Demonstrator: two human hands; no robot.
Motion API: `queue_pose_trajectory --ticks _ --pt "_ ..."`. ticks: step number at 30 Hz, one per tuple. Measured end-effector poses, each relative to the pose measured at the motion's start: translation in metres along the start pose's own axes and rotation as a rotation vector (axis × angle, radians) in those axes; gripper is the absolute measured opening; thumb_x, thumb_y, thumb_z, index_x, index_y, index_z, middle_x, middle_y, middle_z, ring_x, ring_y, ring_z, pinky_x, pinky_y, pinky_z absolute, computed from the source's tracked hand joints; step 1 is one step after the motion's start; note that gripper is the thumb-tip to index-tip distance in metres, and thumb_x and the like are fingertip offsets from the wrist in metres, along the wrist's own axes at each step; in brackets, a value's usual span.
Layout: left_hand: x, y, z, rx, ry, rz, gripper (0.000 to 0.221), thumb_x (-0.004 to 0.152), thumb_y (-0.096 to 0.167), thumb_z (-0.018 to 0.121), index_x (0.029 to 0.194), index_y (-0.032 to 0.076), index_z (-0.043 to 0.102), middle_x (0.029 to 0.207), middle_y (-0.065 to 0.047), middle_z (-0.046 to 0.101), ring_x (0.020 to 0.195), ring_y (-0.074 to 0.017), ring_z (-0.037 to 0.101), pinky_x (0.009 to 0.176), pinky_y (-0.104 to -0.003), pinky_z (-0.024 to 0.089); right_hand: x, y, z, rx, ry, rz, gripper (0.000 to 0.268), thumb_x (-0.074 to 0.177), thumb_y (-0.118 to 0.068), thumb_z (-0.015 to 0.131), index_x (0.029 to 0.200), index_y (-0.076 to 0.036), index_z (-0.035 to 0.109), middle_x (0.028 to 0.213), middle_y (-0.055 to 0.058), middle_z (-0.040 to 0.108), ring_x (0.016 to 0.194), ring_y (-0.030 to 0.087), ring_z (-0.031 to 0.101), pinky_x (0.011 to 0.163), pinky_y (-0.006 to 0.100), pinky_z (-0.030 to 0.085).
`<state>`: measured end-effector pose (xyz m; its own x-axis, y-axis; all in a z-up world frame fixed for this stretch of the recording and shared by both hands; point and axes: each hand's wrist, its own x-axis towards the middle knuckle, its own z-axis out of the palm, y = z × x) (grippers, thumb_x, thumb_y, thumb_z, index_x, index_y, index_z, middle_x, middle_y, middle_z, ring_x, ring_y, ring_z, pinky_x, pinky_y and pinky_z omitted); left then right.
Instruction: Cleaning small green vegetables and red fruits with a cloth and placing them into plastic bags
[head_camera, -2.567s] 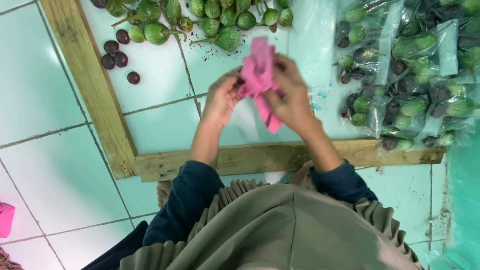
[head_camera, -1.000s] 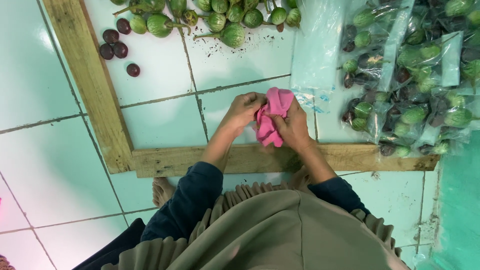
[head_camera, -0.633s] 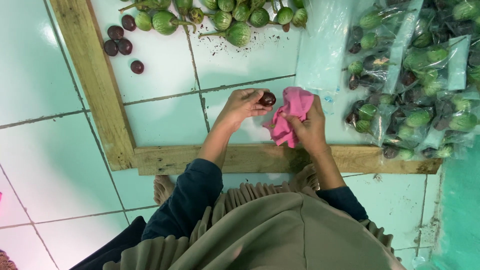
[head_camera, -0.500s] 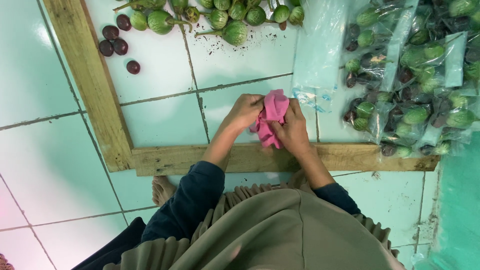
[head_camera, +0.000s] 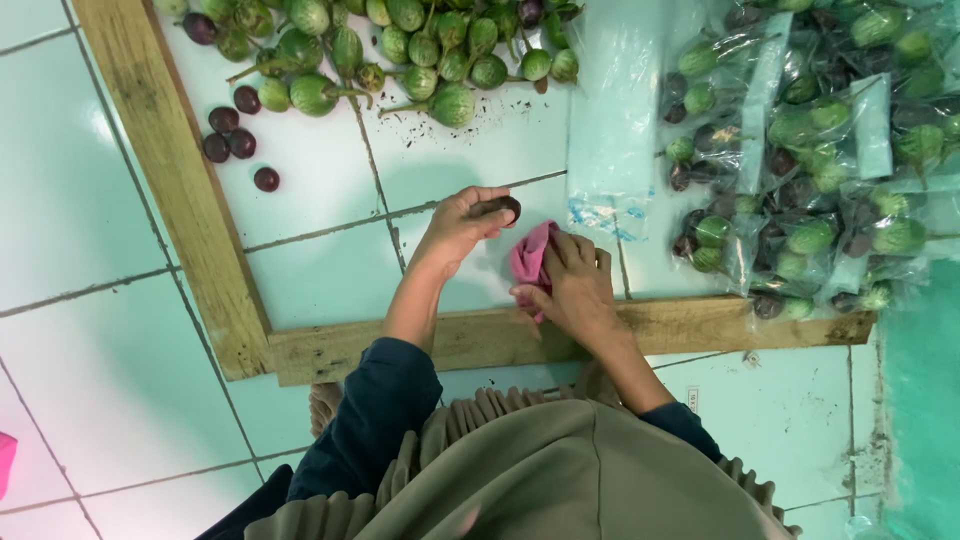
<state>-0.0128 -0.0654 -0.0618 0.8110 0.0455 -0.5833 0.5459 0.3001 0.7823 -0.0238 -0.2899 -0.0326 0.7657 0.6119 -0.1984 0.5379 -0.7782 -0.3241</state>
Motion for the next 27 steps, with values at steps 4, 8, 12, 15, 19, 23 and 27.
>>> queue_pose_trajectory --ticks 4,8,12,15,19,23,27 --pt "-0.002 0.001 0.025 -0.004 -0.053 0.028 0.047 0.08 0.009 0.087 0.124 0.0 0.071 0.112 -0.02 0.069 0.094 -0.0218 0.073 0.079 -0.033 0.065 0.005 0.011 -0.018 0.128 0.235 0.01 0.057 0.104 -0.06 0.05 0.122 -0.011 0.075 0.127 0.015 0.067 0.121 0.034 0.058 0.094 0.052 0.044" --pt "-0.001 0.0 0.05 0.058 -0.1 0.049 0.05 0.079 0.008 0.087 0.127 0.009 0.072 0.104 -0.011 0.069 0.093 -0.0171 0.073 0.085 -0.032 0.063 0.02 0.018 -0.033 0.802 0.375 0.219 0.036 0.105 -0.026 0.065 0.135 -0.006 0.068 0.11 0.021 0.071 0.097 0.041 0.07 0.073 0.047 0.058" --pt "0.007 -0.003 0.067 0.242 -0.078 0.072 0.062 0.082 0.009 0.087 0.139 0.018 0.064 0.105 -0.012 0.075 0.099 -0.0204 0.075 0.09 -0.033 0.062 0.027 0.029 -0.014 1.022 0.296 0.357 0.029 0.099 -0.026 0.072 0.126 -0.014 0.073 0.089 0.009 0.078 0.09 0.025 0.076 0.065 0.034 0.06" --pt "0.004 0.022 0.077 0.423 -0.119 0.06 0.071 0.08 0.003 0.082 0.145 0.021 0.058 0.106 -0.008 0.078 0.104 -0.0188 0.073 0.091 -0.032 0.061 0.028 0.043 0.006 1.484 0.244 0.47 0.029 0.1 -0.013 0.07 0.126 -0.001 0.068 0.083 0.017 0.07 0.072 0.024 0.073 0.048 0.029 0.06" --pt "0.029 0.045 0.085 0.649 -0.201 -0.026 0.057 0.088 0.01 0.074 0.142 0.024 0.062 0.114 -0.009 0.078 0.112 -0.0238 0.072 0.097 -0.038 0.057 0.029 0.058 0.023 1.806 0.265 0.557 0.028 0.098 -0.013 0.072 0.121 0.002 0.071 0.089 0.017 0.067 0.069 0.025 0.074 0.048 0.027 0.06" --pt "0.091 0.065 0.096 0.706 0.069 0.067 0.048 0.1 0.03 0.064 0.145 0.014 0.057 0.11 -0.015 0.076 0.103 -0.0275 0.074 0.09 -0.044 0.058 0.029 0.073 0.019 1.897 0.308 0.562 0.031 0.1 -0.015 0.067 0.125 0.003 0.067 0.079 0.015 0.066 0.062 0.023 0.074 0.047 0.022 0.057" --pt "0.159 0.078 0.106 0.596 0.348 0.064 0.064 0.098 0.043 0.068 0.147 0.006 0.049 0.099 -0.006 0.076 0.075 -0.0113 0.077 0.078 -0.034 0.065 0.021 0.081 0.021 1.966 0.293 0.567 0.033 0.099 -0.013 0.068 0.126 0.007 0.067 0.093 0.019 0.065 0.072 0.027 0.077 0.053 0.027 0.061"
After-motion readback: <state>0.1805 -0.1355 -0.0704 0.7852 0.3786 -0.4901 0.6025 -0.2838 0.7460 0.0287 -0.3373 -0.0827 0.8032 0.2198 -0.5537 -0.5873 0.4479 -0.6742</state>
